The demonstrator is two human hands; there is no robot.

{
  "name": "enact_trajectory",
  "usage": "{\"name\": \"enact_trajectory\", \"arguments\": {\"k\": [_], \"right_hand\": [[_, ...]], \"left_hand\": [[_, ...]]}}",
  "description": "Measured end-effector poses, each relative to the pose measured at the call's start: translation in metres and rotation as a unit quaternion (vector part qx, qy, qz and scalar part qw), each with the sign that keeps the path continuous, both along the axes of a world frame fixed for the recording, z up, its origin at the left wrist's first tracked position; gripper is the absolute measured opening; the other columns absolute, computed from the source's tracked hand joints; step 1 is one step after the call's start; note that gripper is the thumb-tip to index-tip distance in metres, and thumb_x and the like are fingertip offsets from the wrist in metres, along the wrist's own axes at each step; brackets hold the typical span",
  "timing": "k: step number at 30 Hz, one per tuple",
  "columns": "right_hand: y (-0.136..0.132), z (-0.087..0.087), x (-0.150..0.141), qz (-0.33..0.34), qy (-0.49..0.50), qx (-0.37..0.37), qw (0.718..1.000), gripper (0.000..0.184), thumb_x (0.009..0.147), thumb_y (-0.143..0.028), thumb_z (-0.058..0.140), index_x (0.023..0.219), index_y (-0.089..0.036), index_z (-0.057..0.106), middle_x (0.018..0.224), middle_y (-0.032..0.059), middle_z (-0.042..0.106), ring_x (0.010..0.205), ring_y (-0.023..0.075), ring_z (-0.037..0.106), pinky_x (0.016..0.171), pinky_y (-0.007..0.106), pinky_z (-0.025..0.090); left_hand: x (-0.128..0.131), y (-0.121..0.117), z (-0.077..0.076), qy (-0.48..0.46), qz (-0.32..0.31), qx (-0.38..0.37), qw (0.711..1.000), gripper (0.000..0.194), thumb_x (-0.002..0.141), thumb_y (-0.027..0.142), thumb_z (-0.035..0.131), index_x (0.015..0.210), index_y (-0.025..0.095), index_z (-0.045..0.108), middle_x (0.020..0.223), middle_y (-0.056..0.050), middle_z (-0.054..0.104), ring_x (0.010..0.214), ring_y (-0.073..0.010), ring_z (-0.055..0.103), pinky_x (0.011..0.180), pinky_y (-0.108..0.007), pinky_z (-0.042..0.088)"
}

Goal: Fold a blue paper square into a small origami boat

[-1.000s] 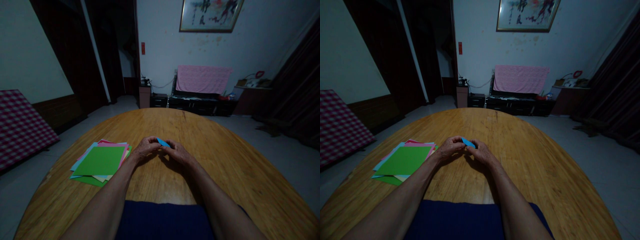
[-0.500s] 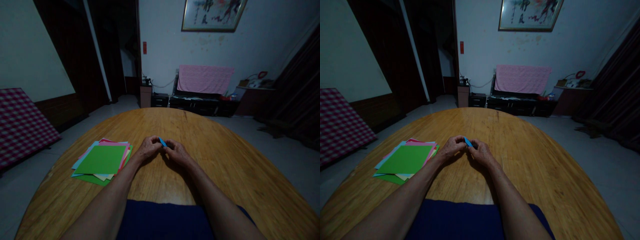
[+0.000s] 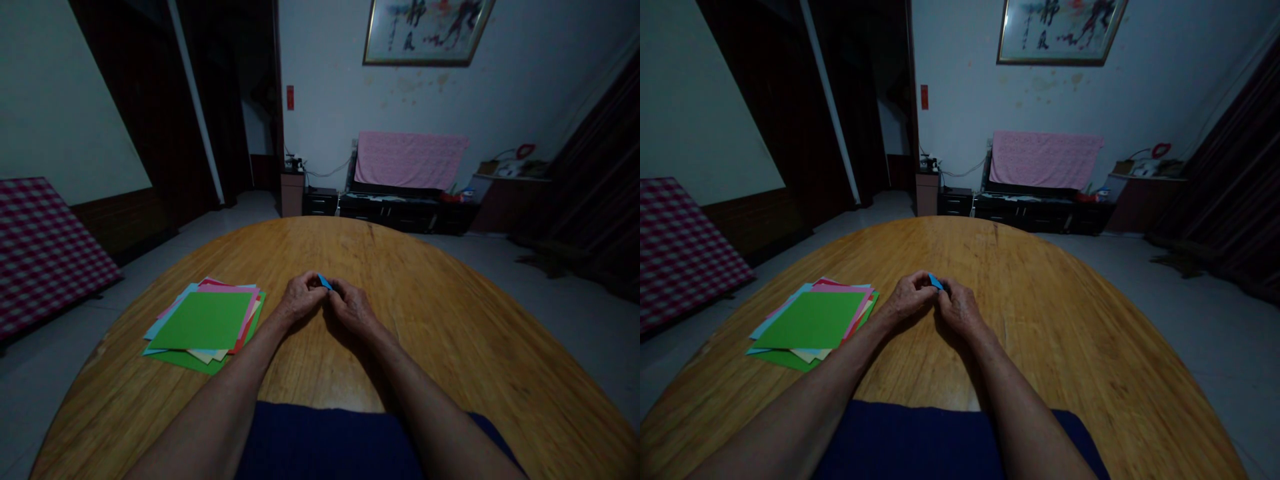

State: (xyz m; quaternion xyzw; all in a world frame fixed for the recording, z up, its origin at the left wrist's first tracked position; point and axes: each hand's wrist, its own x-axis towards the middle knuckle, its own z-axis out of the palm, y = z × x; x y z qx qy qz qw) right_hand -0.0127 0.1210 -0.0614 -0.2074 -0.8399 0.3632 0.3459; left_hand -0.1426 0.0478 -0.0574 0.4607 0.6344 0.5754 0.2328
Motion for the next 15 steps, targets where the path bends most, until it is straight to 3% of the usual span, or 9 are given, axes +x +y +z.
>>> {"name": "enact_trajectory", "arguments": {"k": [9, 15], "right_hand": [[-0.010, 0.004, -0.005, -0.047, 0.017, 0.020, 0.999, 0.021, 0.082, -0.025, 0.053, 0.099, -0.019, 0.064, 0.090, 0.0060, 0.070, 0.082, 0.0201, 0.064, 0.074, 0.031, 0.047], [-0.009, 0.004, -0.007, -0.034, 0.042, -0.030, 0.998, 0.022, 0.082, -0.028, 0.052, 0.098, -0.021, 0.066, 0.088, 0.0056, 0.069, 0.080, 0.0192, 0.063, 0.072, 0.031, 0.047]], "left_hand": [[0.003, 0.009, -0.008, 0.081, 0.074, 0.031, 0.993, 0.028, 0.069, 0.015, 0.052, 0.094, 0.015, 0.065, 0.074, -0.001, 0.064, 0.067, -0.0132, 0.058, 0.064, -0.023, 0.044], [0.000, 0.010, -0.011, 0.080, 0.047, 0.072, 0.993, 0.026, 0.073, 0.016, 0.050, 0.095, 0.015, 0.065, 0.080, -0.003, 0.066, 0.074, -0.0148, 0.060, 0.069, -0.024, 0.046]]}}
